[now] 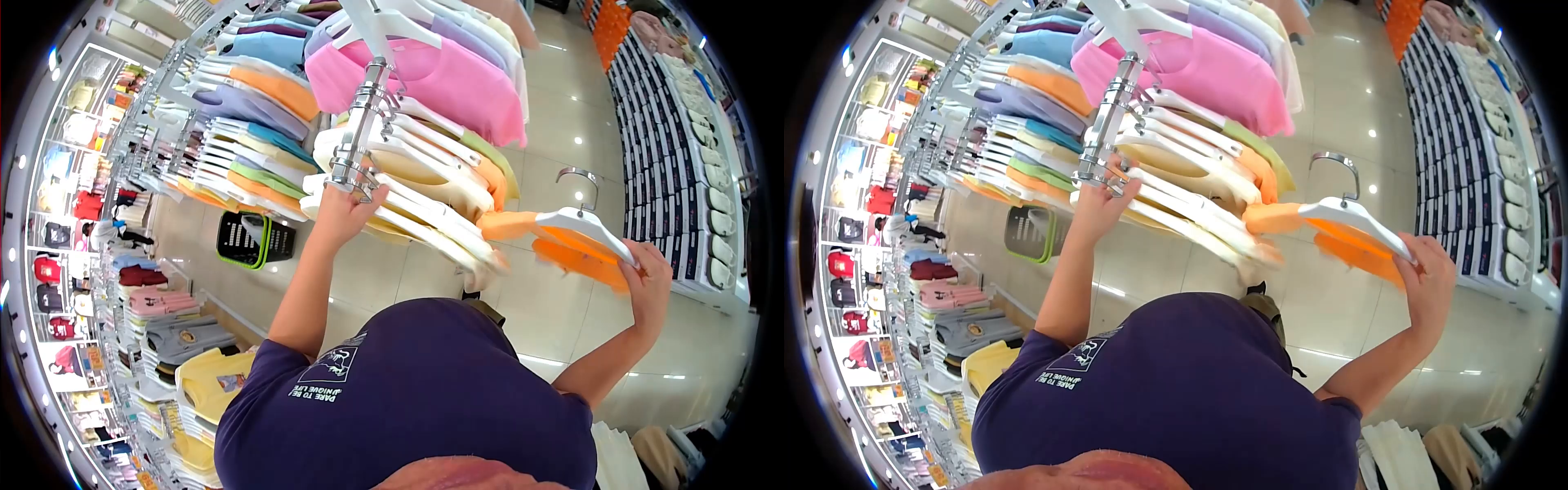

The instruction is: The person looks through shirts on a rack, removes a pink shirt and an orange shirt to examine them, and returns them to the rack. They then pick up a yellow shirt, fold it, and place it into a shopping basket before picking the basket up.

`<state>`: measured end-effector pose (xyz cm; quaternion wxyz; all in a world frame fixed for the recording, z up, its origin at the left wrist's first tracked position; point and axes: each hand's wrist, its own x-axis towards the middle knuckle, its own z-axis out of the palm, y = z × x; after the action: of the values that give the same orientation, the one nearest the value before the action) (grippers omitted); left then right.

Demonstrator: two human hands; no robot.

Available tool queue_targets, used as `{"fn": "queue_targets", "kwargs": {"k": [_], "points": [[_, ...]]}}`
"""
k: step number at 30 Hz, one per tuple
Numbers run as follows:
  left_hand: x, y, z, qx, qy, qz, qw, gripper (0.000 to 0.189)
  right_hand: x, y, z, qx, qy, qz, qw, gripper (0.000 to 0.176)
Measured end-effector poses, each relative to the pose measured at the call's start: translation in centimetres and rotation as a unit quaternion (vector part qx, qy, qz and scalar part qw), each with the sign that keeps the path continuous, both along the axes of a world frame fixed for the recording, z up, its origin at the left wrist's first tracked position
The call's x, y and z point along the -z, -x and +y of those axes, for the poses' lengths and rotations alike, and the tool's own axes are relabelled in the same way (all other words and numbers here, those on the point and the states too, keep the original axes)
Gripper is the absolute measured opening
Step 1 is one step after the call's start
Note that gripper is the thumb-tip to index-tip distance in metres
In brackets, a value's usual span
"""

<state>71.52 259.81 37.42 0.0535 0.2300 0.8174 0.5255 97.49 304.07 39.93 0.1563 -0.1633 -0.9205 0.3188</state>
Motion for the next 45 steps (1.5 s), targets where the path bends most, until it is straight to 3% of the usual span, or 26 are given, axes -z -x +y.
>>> {"fn": "queue_targets", "kwargs": {"k": [1,7,15,16,19,24,27,31,32,35,39,45], "points": [[-0.1,-0.1,-0.1,-0.01,-0.004,-0.035,0.999,0.029,0.1,1.0,-0.1,-0.009,0.006,0.0,1.0,0.029],[-1.5,-0.6,-0.3,0.018,0.082,0.034,0.996,0.019,0.8,6.4,-1.5,-0.091,0.018,-0.004,0.996,0.029],[-1.7,-1.8,0.7,-0.043,0.01,0.026,0.999,0.02,2.0,12.8,-8.3,-0.183,0.089,0.038,0.978,0.03],[-1.3,-1.6,0.7,-0.061,0.051,0.099,0.992,0.011,2.3,13.4,-9.1,-0.196,0.093,0.055,0.975,0.03],[-1.5,-2.0,1.3,-0.118,0.163,0.271,0.941,0.024,2.7,15.2,-11.7,-0.227,0.118,0.085,0.963,0.03],[-1.2,-2.5,1.7,-0.157,0.159,0.253,0.941,0.022,3.1,17.6,-15.1,-0.253,0.15,0.081,0.952,0.032],[-0.2,-2.6,1.4,-0.163,0.129,0.283,0.936,0.041,4.3,18.8,-16.7,-0.262,0.135,0.09,0.951,0.034],[0.1,-3.1,2.2,-0.245,0.035,0.256,0.934,0.024,6.0,19.7,-17.8,-0.263,0.133,0.078,0.952,0.035],[0.4,-3.0,2.1,-0.244,0.04,0.266,0.932,0.017,6.2,19.9,-17.8,-0.257,0.146,0.065,0.953,0.035],[0.5,-2.4,1.6,-0.192,0.036,0.324,0.926,0.02,6.4,20.2,-17.6,-0.246,0.143,0.057,0.957,0.035],[0.6,-2.6,1.6,-0.172,0.008,0.296,0.94,0.023,6.5,20.2,-17.8,-0.241,0.139,0.074,0.958,0.034],[0.6,-2.6,1.4,-0.162,0.054,0.3,0.939,0.026,6.3,20.6,-18.8,-0.243,0.132,0.099,0.956,0.033]]}}
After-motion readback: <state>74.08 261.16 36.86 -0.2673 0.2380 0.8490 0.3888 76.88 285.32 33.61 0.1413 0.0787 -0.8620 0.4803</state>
